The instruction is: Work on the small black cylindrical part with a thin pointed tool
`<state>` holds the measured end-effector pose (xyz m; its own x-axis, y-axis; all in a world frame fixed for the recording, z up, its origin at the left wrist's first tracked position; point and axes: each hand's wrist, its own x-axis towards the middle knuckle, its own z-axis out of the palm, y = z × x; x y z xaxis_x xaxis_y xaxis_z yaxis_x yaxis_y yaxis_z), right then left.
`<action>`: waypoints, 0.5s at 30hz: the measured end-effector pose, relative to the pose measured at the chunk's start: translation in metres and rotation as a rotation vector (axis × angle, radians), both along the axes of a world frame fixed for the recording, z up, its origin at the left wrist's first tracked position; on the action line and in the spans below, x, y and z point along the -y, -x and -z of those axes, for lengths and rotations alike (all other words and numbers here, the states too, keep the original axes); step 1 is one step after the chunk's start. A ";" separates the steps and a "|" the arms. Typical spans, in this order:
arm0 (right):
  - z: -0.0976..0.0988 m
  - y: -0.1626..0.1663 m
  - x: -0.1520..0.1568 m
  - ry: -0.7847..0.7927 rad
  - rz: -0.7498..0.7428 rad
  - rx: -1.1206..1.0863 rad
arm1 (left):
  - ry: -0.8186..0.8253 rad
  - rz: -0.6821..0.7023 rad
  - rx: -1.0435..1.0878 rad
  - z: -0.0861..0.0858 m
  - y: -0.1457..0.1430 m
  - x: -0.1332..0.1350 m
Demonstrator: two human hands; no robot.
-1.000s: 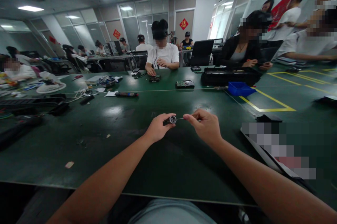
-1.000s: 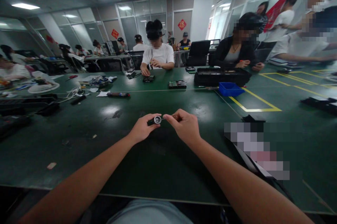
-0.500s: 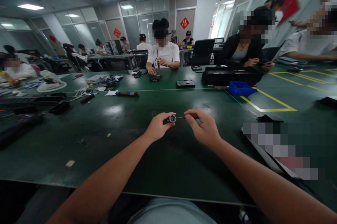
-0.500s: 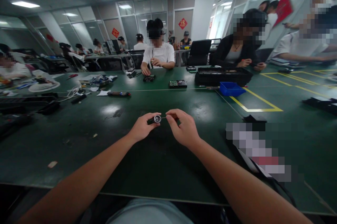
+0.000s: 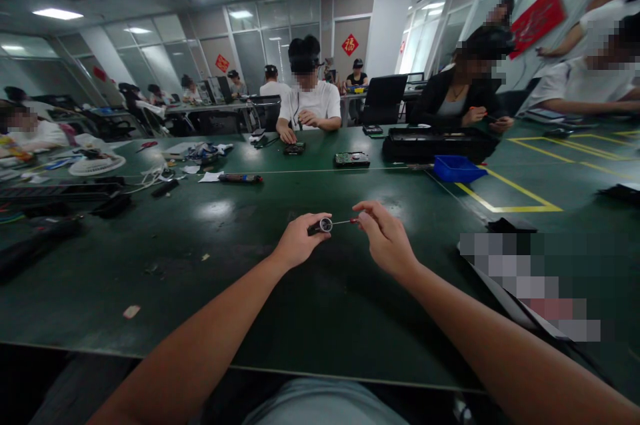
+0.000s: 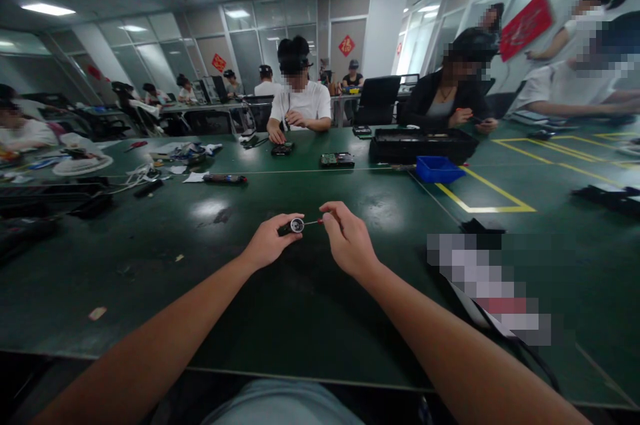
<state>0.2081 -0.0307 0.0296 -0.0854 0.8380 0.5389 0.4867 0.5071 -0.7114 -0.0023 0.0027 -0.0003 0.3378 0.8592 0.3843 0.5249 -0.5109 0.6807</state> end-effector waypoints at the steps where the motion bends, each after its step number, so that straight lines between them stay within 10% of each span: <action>1: 0.001 0.000 0.000 0.011 -0.006 0.004 | 0.002 -0.001 -0.004 0.000 0.000 0.000; 15: 0.005 0.005 -0.003 0.055 -0.027 -0.208 | -0.049 -0.011 -0.089 0.000 0.001 -0.001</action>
<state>0.2034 -0.0274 0.0246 -0.0003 0.8653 0.5012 0.3130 0.4761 -0.8218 -0.0028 0.0034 -0.0003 0.3630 0.8442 0.3945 0.5884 -0.5360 0.6054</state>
